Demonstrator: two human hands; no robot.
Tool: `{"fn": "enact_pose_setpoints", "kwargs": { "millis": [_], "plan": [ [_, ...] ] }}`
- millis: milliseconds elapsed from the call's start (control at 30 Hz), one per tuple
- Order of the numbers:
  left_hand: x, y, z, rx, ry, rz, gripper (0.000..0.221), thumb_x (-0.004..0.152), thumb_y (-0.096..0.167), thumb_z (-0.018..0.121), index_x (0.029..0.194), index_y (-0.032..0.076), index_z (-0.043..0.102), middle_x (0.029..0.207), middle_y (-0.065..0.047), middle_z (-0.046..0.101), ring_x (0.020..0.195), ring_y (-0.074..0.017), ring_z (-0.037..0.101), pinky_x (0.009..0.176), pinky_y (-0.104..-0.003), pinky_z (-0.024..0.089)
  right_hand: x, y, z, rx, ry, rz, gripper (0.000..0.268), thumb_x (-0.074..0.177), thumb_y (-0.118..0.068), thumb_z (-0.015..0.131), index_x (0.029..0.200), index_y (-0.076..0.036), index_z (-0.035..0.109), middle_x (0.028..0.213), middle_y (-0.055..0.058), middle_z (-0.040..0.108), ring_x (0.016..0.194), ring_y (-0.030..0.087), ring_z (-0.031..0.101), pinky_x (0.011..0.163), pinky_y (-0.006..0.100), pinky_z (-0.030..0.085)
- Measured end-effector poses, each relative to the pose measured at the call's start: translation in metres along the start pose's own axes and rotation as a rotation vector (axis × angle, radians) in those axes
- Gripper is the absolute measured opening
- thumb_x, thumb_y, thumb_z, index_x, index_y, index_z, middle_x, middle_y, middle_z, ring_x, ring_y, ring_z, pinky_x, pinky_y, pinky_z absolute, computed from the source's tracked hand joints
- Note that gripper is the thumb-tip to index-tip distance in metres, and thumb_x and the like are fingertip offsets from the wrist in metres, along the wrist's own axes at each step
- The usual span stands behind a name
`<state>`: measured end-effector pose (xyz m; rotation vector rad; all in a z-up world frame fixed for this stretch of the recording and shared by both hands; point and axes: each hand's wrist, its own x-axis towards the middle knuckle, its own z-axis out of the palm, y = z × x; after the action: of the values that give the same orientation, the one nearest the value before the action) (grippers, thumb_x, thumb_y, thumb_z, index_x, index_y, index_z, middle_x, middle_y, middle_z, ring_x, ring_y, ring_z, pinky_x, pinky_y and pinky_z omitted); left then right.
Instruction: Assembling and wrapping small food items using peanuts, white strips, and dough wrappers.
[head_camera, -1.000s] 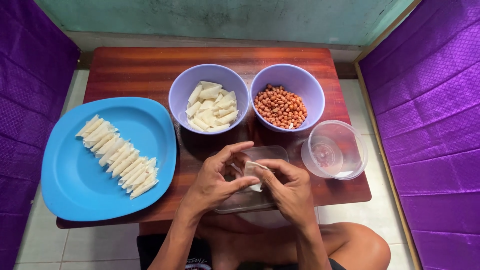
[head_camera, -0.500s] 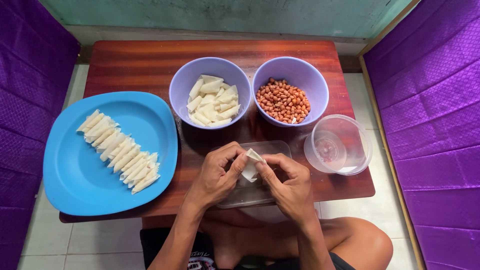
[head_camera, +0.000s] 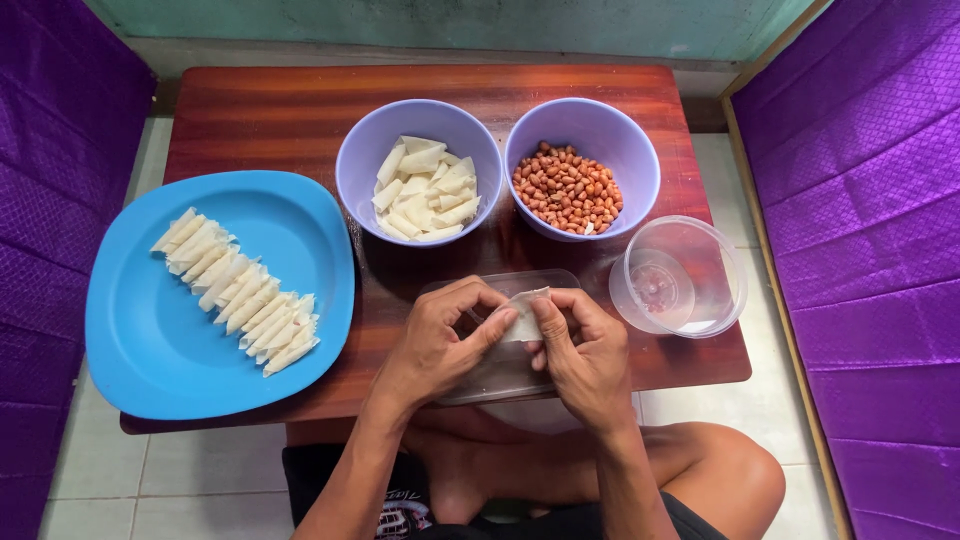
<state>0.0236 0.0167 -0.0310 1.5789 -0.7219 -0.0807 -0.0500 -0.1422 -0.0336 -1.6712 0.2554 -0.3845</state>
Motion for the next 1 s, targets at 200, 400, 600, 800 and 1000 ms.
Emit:
{"fn": "enact_pose_setpoints", "kwargs": {
  "millis": [200, 400, 600, 800, 1000],
  "plan": [
    [-0.004, -0.003, 0.004, -0.085, 0.080, -0.055, 0.014, 0.093, 0.015, 0.073, 0.083, 0.007, 0.076, 0.063, -0.008, 0.064, 0.051, -0.0156, 0.065, 0.046, -0.027, 0.051, 0.002, 0.003, -0.009, 0.054, -0.048, 0.018, 0.019, 0.102, -0.016, 0.064, 0.097, 0.000, 0.074, 0.045, 0.007, 0.054, 0.035, 0.010, 0.050, 0.038, 0.022, 0.046],
    [-0.010, -0.008, 0.004, -0.189, 0.104, -0.124, 0.012, 0.092, 0.013, 0.074, 0.086, 0.004, 0.079, 0.055, -0.007, 0.062, 0.044, -0.0121, 0.061, 0.040, -0.025, 0.049, 0.002, -0.009, -0.006, 0.010, -0.043, -0.126, 0.010, 0.096, -0.010, 0.073, 0.098, -0.001, 0.078, 0.082, 0.010, 0.063, 0.058, 0.008, 0.057, 0.057, 0.027, 0.055],
    [-0.012, -0.013, 0.003, -0.303, 0.087, -0.166, 0.009, 0.091, 0.009, 0.075, 0.093, 0.003, 0.080, 0.043, -0.011, 0.059, 0.032, -0.0121, 0.055, 0.033, -0.022, 0.043, 0.006, -0.003, -0.019, 0.115, -0.152, 0.130, 0.019, 0.099, -0.015, 0.065, 0.105, 0.001, 0.075, 0.043, 0.013, 0.054, 0.026, 0.016, 0.053, 0.028, 0.024, 0.043],
    [-0.006, -0.008, 0.000, -0.230, 0.114, -0.024, 0.011, 0.088, 0.006, 0.078, 0.099, 0.007, 0.081, 0.061, -0.012, 0.069, 0.049, -0.0154, 0.068, 0.046, -0.027, 0.055, 0.006, -0.001, -0.025, 0.216, -0.135, 0.180, 0.020, 0.098, -0.012, 0.064, 0.111, 0.001, 0.071, 0.045, 0.017, 0.059, 0.027, 0.020, 0.061, 0.028, 0.026, 0.049],
    [-0.007, -0.009, 0.001, -0.337, 0.098, -0.038, 0.018, 0.092, 0.001, 0.071, 0.110, 0.000, 0.077, 0.087, -0.016, 0.073, 0.073, -0.0204, 0.074, 0.053, -0.030, 0.064, 0.005, 0.004, -0.026, 0.335, -0.214, 0.039, 0.023, 0.096, -0.010, 0.062, 0.106, 0.010, 0.070, 0.110, 0.024, 0.072, 0.097, 0.036, 0.078, 0.069, 0.041, 0.069]
  ]
}}
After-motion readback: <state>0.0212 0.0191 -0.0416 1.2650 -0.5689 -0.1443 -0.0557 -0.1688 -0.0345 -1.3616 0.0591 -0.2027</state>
